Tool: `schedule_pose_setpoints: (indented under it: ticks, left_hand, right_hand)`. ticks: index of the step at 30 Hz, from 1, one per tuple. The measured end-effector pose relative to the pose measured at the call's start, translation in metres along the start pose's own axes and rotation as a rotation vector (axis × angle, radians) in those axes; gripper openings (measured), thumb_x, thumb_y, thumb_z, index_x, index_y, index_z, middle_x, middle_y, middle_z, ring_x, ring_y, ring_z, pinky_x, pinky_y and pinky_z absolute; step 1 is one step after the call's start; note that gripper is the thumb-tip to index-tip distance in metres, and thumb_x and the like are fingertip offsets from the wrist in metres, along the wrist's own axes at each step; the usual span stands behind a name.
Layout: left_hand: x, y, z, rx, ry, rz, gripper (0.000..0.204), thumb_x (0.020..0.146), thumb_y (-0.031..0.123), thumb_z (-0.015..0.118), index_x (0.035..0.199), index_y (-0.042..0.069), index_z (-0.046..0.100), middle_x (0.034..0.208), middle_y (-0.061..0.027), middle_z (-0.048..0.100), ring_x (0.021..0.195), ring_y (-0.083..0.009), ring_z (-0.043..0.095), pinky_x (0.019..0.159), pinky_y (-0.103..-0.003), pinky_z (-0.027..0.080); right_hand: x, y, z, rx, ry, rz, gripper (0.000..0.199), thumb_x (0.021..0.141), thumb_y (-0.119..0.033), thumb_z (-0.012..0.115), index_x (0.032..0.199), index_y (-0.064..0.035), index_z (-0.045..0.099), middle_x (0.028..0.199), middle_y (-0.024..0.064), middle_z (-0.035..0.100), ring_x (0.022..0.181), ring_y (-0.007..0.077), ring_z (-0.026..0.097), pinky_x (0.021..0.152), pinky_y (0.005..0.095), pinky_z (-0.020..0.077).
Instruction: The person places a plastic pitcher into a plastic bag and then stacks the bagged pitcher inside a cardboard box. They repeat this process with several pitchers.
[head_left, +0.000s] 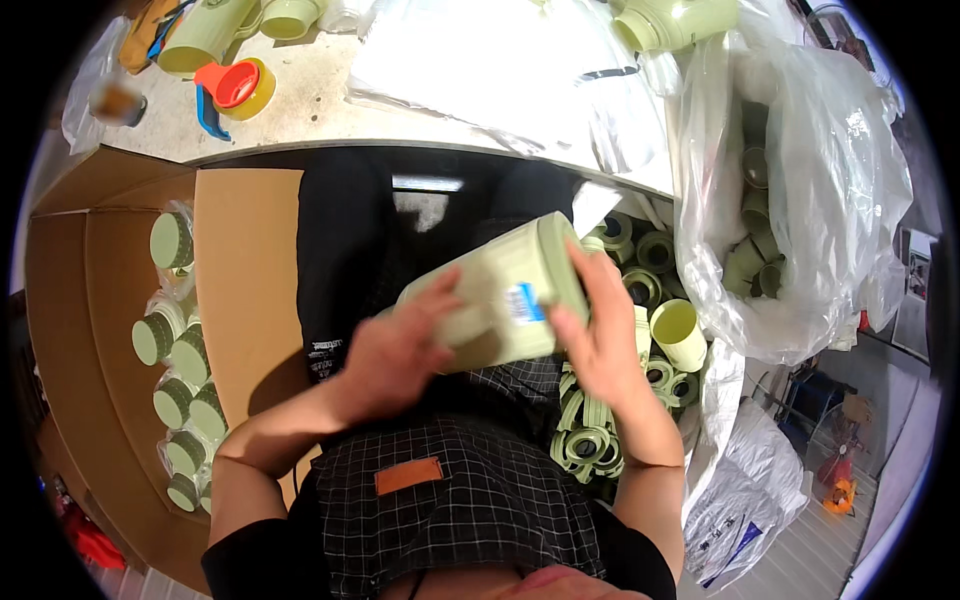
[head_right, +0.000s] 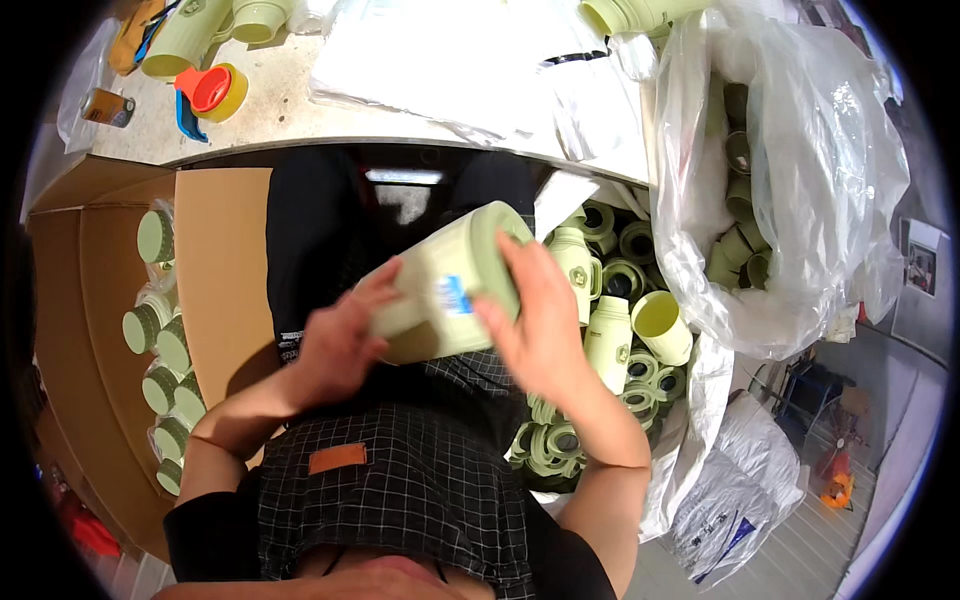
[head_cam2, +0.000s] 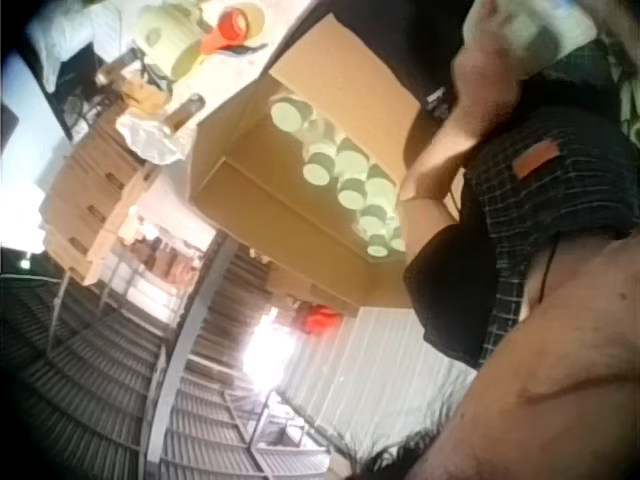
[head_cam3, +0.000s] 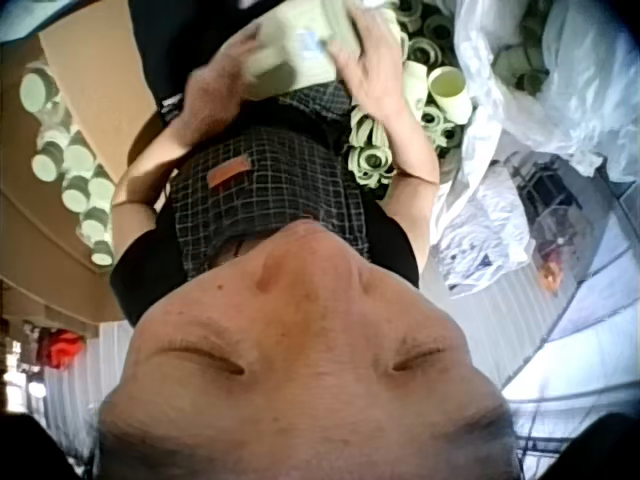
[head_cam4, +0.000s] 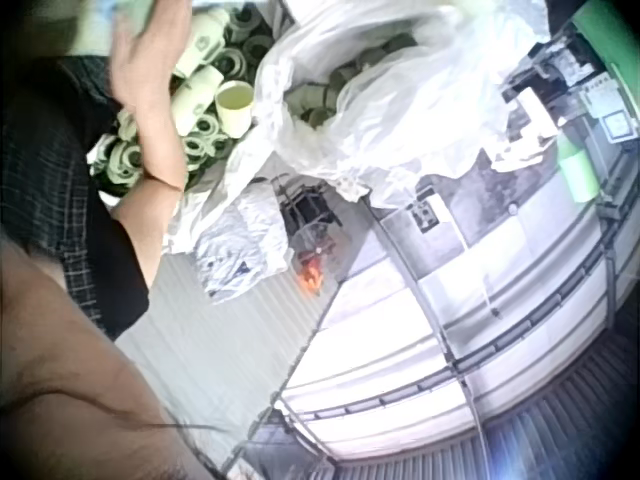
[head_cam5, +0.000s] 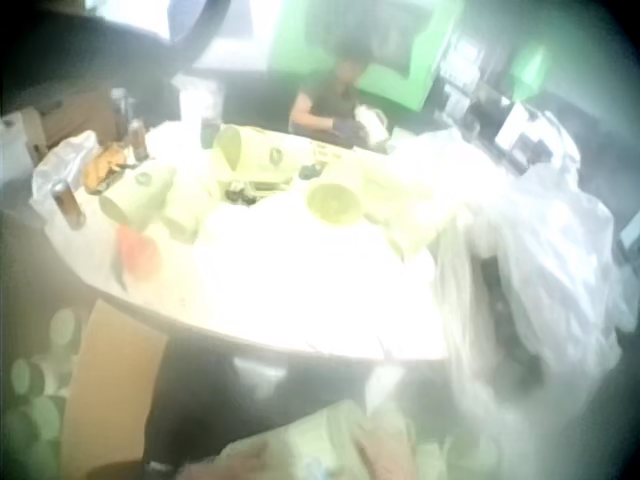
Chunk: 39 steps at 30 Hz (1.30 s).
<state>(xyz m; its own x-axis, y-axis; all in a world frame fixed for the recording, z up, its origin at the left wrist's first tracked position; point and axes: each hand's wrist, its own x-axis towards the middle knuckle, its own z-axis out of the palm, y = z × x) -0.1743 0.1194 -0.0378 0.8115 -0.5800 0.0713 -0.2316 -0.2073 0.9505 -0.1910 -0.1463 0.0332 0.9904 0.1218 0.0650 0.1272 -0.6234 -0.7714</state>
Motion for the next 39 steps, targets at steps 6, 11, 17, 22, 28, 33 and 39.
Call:
schedule_pose_setpoints:
  ticks: [6,11,17,22,28,33,39]
  left_hand:
    - [0.009,0.029,0.004,0.169,-0.109,-0.034,0.04,0.094,0.018,0.062,0.128,-0.001,0.056,0.127,-0.0236,0.062,0.113,-0.0375,0.064,0.094,-0.04,0.051]
    - [0.114,0.001,-0.042,0.279,0.183,0.113,0.013,0.097,0.008,0.056,0.096,0.0,0.067,0.099,-0.0156,0.072,0.089,-0.0257,0.068,0.082,-0.034,0.052]
    - [0.307,-0.022,-0.038,0.469,0.445,0.512,0.02,0.078,0.011,0.077,0.097,0.005,0.073,0.096,-0.0093,0.071,0.101,-0.0288,0.062,0.093,-0.04,0.046]
    - [0.399,-0.039,-0.04,1.071,0.347,0.698,0.028,0.075,0.016,0.08,0.098,0.002,0.072,0.097,-0.0091,0.07,0.114,-0.0277,0.057,0.107,-0.043,0.038]
    - [0.402,-0.049,-0.041,0.03,-0.268,-0.025,0.019,0.093,0.017,0.065,0.091,-0.001,0.07,0.089,-0.0074,0.072,0.091,-0.0168,0.066,0.088,-0.033,0.051]
    - [0.272,-0.017,0.015,-0.635,-0.229,-0.254,0.014,0.095,0.008,0.06,0.088,-0.003,0.065,0.087,-0.0131,0.071,0.079,-0.0196,0.069,0.079,-0.033,0.056]
    - [0.223,-0.011,0.023,-1.061,-0.131,0.06,0.008,0.09,-0.007,0.06,0.096,-0.002,0.059,0.088,-0.0128,0.07,0.084,-0.0215,0.07,0.08,-0.034,0.06]
  right_hand:
    - [0.006,0.024,-0.009,0.163,0.006,0.182,0.049,0.095,-0.028,0.064,0.129,0.0058,0.058,0.095,0.0158,0.059,0.086,0.0251,0.058,0.084,0.0322,0.0471]
    - [0.033,0.065,-0.028,-0.138,0.182,0.003,0.054,0.101,-0.04,0.052,0.138,-0.0005,0.054,0.112,0.0128,0.058,0.109,0.0262,0.053,0.1,0.0395,0.0395]
    - [0.05,0.075,-0.005,0.374,-0.14,0.134,0.057,0.1,-0.036,0.055,0.143,0.0008,0.045,0.116,0.0179,0.055,0.111,0.03,0.054,0.101,0.0357,0.0405]
    - [0.059,0.087,-0.001,0.405,-0.109,0.148,0.043,0.095,-0.024,0.063,0.133,-0.0041,0.056,0.121,0.0165,0.062,0.111,0.0288,0.061,0.095,0.0373,0.0466]
    - [0.085,0.098,-0.001,0.586,0.019,0.267,0.023,0.09,-0.012,0.07,0.11,-0.0002,0.068,0.098,0.0066,0.069,0.089,0.0135,0.062,0.082,0.0279,0.0502]
    - [0.087,0.106,0.011,0.599,0.418,0.329,0.027,0.081,-0.015,0.082,0.097,-0.0003,0.065,0.087,0.0058,0.068,0.079,0.0137,0.062,0.072,0.0283,0.0511]
    - [0.066,0.115,0.005,0.84,0.717,0.135,0.01,0.083,0.003,0.073,0.093,0.0014,0.069,0.085,0.0026,0.068,0.075,0.0105,0.061,0.068,0.0271,0.0497]
